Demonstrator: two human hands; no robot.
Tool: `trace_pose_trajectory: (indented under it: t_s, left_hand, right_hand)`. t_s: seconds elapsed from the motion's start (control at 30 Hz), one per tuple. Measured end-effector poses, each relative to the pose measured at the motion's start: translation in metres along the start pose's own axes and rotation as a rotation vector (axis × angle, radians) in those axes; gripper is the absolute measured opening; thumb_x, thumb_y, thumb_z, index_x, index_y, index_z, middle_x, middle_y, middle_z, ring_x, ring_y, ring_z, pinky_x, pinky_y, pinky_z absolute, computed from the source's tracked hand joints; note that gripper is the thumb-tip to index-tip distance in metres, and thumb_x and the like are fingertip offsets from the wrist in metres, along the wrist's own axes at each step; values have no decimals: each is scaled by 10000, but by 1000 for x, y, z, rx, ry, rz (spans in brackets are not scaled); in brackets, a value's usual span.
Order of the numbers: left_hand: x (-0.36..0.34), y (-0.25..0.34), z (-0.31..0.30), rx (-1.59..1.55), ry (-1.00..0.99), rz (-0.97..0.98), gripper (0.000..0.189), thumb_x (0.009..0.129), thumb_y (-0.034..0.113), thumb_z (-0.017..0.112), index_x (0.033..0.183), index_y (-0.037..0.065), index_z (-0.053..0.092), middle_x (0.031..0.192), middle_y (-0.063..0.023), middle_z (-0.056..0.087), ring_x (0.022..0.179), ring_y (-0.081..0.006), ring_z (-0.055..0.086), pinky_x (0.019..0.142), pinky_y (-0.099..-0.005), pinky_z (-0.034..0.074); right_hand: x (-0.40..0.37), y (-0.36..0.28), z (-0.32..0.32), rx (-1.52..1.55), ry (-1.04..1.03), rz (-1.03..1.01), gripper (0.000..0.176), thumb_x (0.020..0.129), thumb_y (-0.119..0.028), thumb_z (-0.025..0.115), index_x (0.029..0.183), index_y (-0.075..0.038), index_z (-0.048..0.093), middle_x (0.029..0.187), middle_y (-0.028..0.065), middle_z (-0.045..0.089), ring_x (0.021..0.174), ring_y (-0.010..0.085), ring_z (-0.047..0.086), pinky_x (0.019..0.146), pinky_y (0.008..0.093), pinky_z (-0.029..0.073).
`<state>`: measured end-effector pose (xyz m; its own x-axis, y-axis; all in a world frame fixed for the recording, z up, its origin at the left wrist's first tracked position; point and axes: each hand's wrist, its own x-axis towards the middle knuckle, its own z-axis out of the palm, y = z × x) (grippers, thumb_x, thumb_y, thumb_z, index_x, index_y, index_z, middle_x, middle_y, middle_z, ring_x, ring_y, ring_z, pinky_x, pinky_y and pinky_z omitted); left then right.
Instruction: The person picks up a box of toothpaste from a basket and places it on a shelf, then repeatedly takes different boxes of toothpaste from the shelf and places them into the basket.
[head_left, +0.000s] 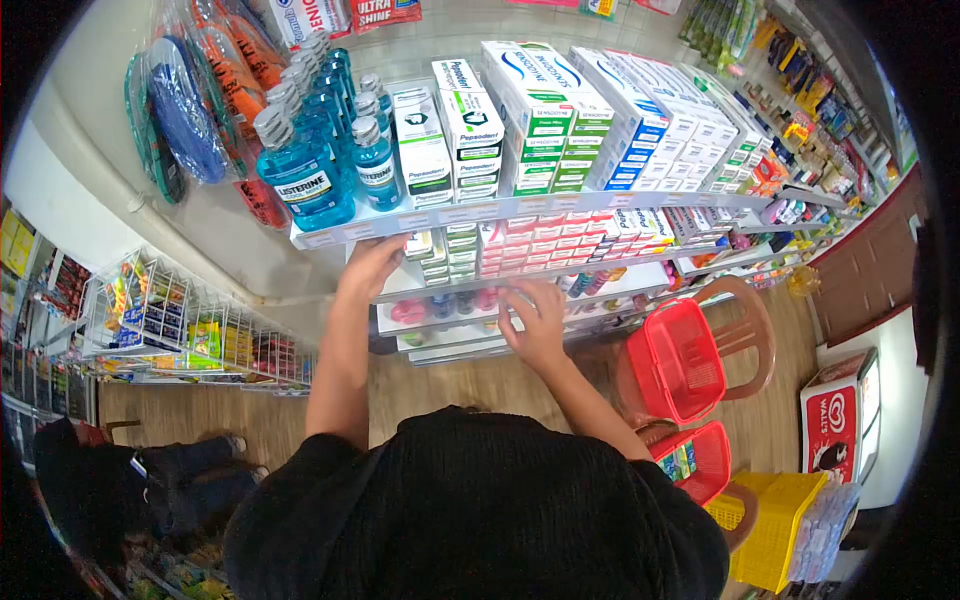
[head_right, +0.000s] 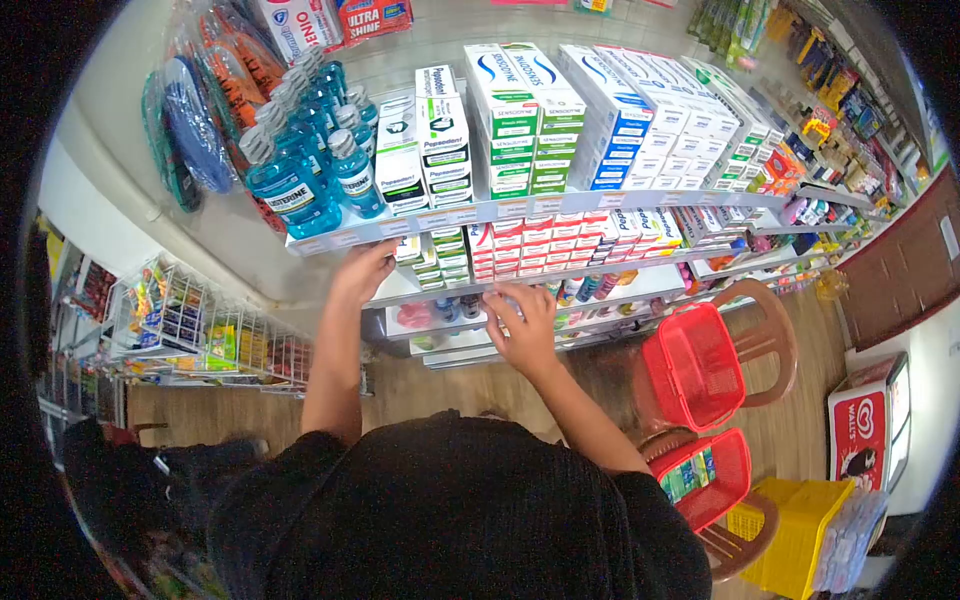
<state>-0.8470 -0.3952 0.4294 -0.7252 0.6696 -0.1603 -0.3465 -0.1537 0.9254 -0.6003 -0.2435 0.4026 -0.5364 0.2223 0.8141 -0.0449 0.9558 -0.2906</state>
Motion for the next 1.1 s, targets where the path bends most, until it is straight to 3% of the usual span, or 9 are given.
trace_pose_trajectory:
  t_s: [0.1,0.2,0.6,0.7,0.9,0.97,1.0,1.03,1.1]
  left_hand:
    - [2,-3,9,-7,45,6,277,834,112,692,1094,100,598,1017,28,600,860,-75,496,728,-230,406]
    - [9,-12,5,28,29,-4,276,833,117,692,1094,104,605,1000,30,606,834,-71,486,723,-234,391]
    - [7,-14,17,96,-31,-19,239,899,224,643,1079,72,602,871,52,586,693,-46,449,559,-193,335]
    - [3,-11,20,104,-43,-68,285,908,233,627,1145,83,578,970,42,581,727,-57,461,557,-196,330]
    - [-8,-17,18,128,31,-146,409,932,326,558,1278,116,504,1187,1,491,903,-153,474,720,-272,378]
    - [-9,-23,15,461,28,19,652,800,-89,584,1400,80,394,1362,-110,455,1081,-223,529,759,-284,498]
    - [-9,-24,17,366,66,-47,815,722,-213,536,1452,66,303,1459,-147,355,1172,-257,511,872,-333,500]
    - [-9,-41,2,885,-39,342,775,768,-176,523,1460,85,291,1453,-135,354,1132,-223,531,826,-308,508]
    - [0,-62,-7,419,124,144,543,910,140,487,1426,96,325,1341,-108,451,1044,-210,546,782,-284,497]
  right_hand:
    - [-2,1,-2,-8,3,-23,350,671,-48,709,1004,-111,621,1081,78,582,960,292,545,827,426,395]
    - [-6,0,-2,-11,12,19,359,683,-57,710,1016,-157,622,1095,6,593,985,202,564,868,410,353]
    - [-21,4,-5,-25,-55,85,344,695,-73,697,1018,-156,612,1117,17,580,1008,226,554,895,433,354]
    - [-32,7,-9,-30,-51,114,360,702,-79,694,1045,-151,611,1121,26,572,1007,231,553,894,431,358]
    - [-73,18,-34,-75,-94,240,383,718,-92,689,1088,-143,602,1117,36,576,1007,236,549,899,424,360]
    - [-95,23,-48,-85,-96,306,385,729,-100,685,1101,-143,597,1121,41,575,1017,237,545,906,426,357]
    - [-107,25,-56,-86,-103,356,386,741,-108,680,1115,-143,592,1126,46,574,1027,237,541,913,427,354]
    - [-121,28,-65,-112,-84,391,386,741,-108,680,1115,-143,592,1126,46,574,1027,237,541,913,427,354]
    - [-151,33,-87,-108,-143,474,372,773,-132,658,1137,-148,582,1138,58,561,1056,243,527,927,439,351]
